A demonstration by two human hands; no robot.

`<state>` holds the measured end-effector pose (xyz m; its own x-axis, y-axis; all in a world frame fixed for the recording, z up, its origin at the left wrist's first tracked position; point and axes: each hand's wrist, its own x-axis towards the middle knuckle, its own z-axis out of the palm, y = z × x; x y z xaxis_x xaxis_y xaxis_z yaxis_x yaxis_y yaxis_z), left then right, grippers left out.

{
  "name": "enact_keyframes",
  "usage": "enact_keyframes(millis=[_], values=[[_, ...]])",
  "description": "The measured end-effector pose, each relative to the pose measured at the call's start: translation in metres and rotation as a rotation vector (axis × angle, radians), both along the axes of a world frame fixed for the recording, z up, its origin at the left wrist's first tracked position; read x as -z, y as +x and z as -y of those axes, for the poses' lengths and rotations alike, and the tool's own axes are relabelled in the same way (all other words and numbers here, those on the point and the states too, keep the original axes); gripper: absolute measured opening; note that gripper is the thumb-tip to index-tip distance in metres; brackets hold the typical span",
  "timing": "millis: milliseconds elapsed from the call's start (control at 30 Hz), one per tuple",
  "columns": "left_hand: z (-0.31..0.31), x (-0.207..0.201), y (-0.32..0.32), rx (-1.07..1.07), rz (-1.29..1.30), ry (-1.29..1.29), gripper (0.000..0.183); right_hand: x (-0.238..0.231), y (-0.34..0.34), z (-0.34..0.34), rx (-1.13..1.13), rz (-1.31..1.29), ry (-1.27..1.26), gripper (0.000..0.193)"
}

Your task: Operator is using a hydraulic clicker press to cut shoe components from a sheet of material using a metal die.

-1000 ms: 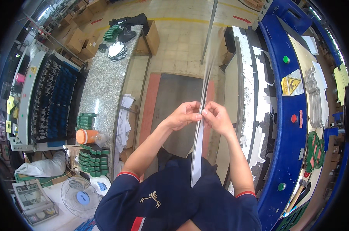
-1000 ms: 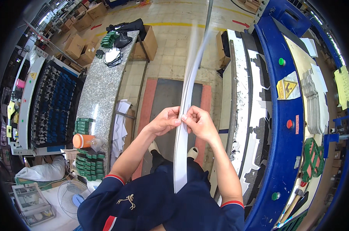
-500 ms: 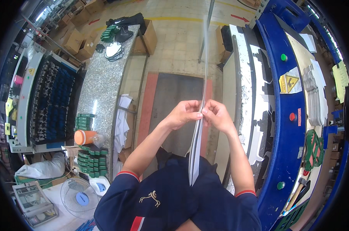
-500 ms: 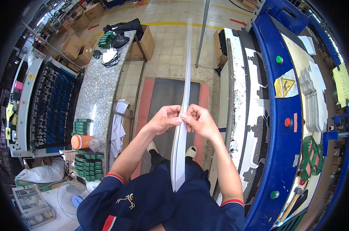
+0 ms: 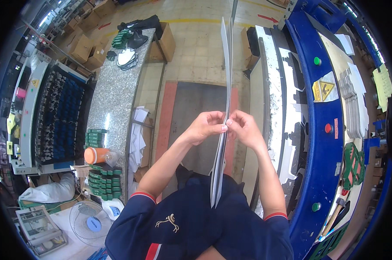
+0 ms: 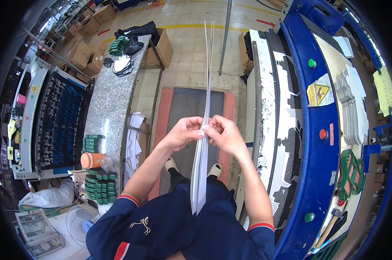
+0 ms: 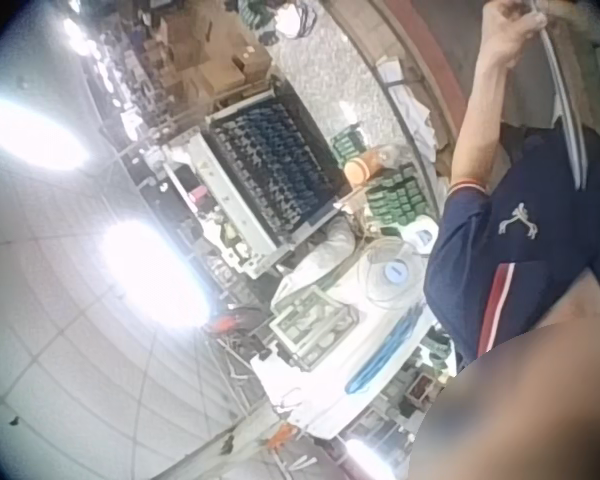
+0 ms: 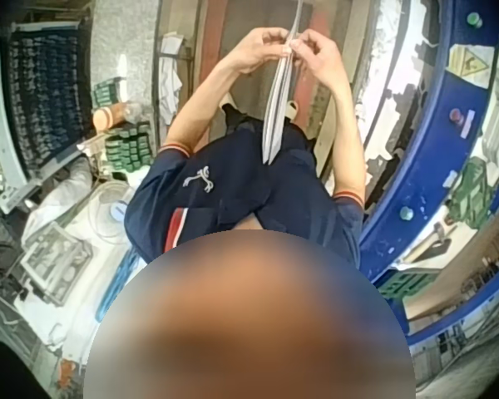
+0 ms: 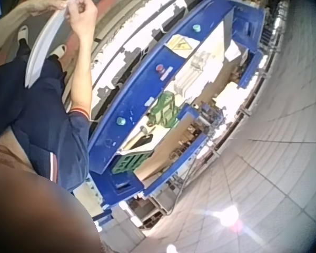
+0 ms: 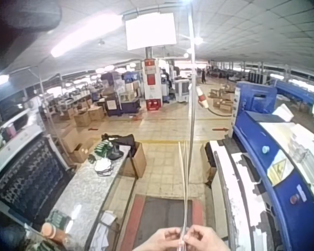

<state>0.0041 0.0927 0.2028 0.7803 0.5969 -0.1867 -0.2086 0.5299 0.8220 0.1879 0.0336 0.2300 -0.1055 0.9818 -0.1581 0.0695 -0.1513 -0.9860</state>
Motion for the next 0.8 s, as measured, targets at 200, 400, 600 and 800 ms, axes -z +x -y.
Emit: enact_keyframes(millis=[200,400,600,800], values=[[0.005,0.001,0.0,-0.005,-0.021,0.005,0.037,-0.01,0.002,0.002,-0.033,-0.05,-0.055,0.019],[0.006,0.01,-0.004,-0.031,-0.009,-0.007,0.035,-0.005,-0.001,0.0,-0.049,-0.067,-0.076,0.019],[0.01,0.011,-0.012,-0.095,-0.058,-0.037,0.027,0.008,-0.011,-0.006,-0.067,-0.074,-0.093,0.021],[0.009,0.035,-0.017,-0.129,-0.083,-0.043,0.028,0.028,-0.016,-0.013,-0.09,-0.008,-0.135,0.023]])
